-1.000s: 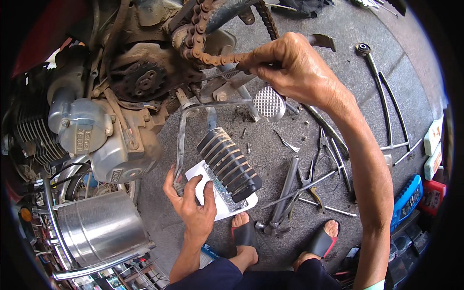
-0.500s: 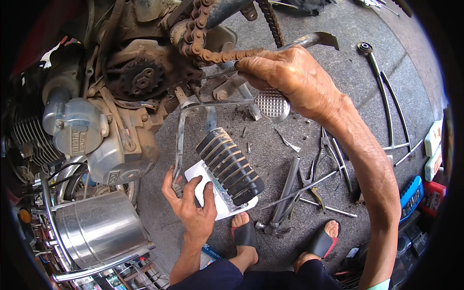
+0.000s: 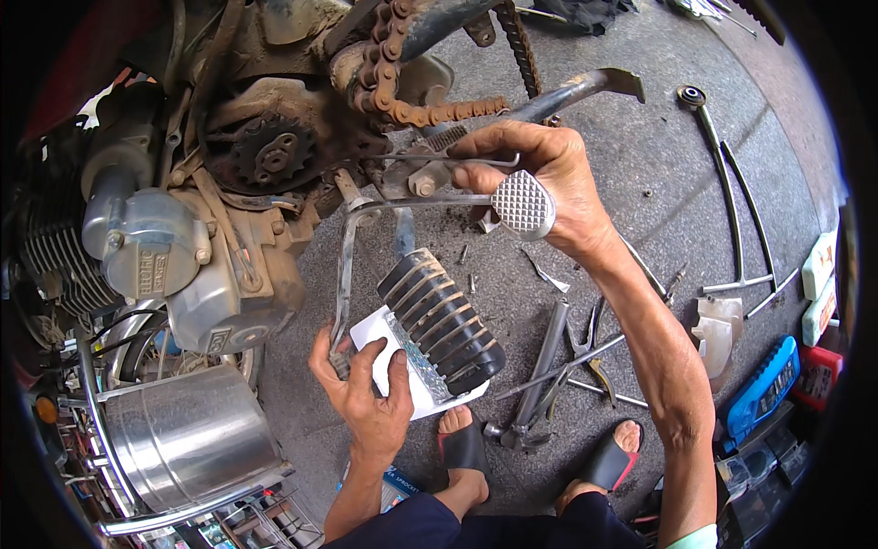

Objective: The person works on a motorcycle engine, removing and handling a chain and sprocket. They use a wrench and other tools to adjust components near the electric starter. The person also picks up and places a plastic tray with small parts.

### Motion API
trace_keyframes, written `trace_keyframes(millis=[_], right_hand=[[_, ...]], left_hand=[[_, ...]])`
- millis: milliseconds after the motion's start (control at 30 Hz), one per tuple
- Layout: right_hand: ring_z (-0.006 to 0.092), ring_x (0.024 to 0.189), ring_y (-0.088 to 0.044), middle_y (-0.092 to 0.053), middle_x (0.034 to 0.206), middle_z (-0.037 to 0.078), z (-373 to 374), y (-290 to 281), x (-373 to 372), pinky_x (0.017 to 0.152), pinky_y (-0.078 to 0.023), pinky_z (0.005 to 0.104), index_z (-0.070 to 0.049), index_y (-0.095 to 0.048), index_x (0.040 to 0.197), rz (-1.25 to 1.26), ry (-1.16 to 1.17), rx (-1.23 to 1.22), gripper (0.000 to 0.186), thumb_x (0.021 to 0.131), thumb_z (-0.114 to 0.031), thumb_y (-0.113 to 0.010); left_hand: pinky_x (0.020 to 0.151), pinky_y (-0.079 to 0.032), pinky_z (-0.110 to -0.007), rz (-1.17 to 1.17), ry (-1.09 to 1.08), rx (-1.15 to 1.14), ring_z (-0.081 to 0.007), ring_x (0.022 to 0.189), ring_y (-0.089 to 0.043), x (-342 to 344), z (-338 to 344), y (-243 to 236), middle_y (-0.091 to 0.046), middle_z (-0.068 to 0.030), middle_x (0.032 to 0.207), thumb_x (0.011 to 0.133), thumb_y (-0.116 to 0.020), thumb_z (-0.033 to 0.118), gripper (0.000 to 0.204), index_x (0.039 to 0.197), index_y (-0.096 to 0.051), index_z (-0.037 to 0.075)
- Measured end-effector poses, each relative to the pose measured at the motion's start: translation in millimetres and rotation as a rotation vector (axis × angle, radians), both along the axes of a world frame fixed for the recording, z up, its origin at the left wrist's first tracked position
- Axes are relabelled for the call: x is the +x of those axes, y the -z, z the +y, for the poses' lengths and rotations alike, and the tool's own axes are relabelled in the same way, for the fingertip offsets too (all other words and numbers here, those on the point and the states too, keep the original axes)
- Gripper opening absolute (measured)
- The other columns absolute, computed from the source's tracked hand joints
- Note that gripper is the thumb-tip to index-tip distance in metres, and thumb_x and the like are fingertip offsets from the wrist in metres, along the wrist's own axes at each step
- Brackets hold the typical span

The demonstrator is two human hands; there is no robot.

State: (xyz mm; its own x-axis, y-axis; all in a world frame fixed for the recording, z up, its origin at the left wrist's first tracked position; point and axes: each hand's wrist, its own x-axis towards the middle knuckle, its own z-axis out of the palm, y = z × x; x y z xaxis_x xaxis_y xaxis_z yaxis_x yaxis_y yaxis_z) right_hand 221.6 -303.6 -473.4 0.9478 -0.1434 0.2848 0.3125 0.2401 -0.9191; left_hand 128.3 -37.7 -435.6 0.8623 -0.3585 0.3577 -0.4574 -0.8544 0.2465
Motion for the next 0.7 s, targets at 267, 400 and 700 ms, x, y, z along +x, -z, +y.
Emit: trace_keyframes(millis=[267,400,700], right_hand=[[0.0165,0.075,-0.072,-0.073,0.088,0.013,11,5,4,0.065,-0.062,0.0262,-0.001,-0.068,0.113,-0.007,0.026,0.252,0.028,0.089,-0.016,-0.072],[0.0171,0.077,-0.073,-0.073,0.088,0.013,14,-1,2,0.066,-0.062,0.0264,-0.001,-0.068,0.113,-0.004,0.039,0.177,0.028,0.091,-0.017,-0.07],[0.0206,0.08,-0.073,-0.072,0.089,0.016,10,2,5,0.067,-0.062,0.028,0.002,-0.066,0.113,-0.041,-0.018,0.292,0.028,0.094,-0.018,-0.066]], left_hand=[[0.094,-0.044,-0.044,-0.002,0.001,-0.034,-0.0343,0.114,-0.052,1,1,4,-0.036,-0.0251,0.139,0.079,-0.076,0.002,0.023,0.1,-0.067,-0.001],[0.093,-0.045,-0.043,0.0,-0.012,-0.036,-0.0335,0.113,-0.052,-1,5,7,-0.035,-0.0244,0.139,0.079,-0.076,0.002,0.023,0.1,-0.067,0.0],[0.091,-0.046,-0.042,-0.008,-0.003,-0.035,-0.0335,0.112,-0.052,2,3,5,-0.036,-0.024,0.138,0.079,-0.076,0.002,0.023,0.101,-0.067,0.0]])
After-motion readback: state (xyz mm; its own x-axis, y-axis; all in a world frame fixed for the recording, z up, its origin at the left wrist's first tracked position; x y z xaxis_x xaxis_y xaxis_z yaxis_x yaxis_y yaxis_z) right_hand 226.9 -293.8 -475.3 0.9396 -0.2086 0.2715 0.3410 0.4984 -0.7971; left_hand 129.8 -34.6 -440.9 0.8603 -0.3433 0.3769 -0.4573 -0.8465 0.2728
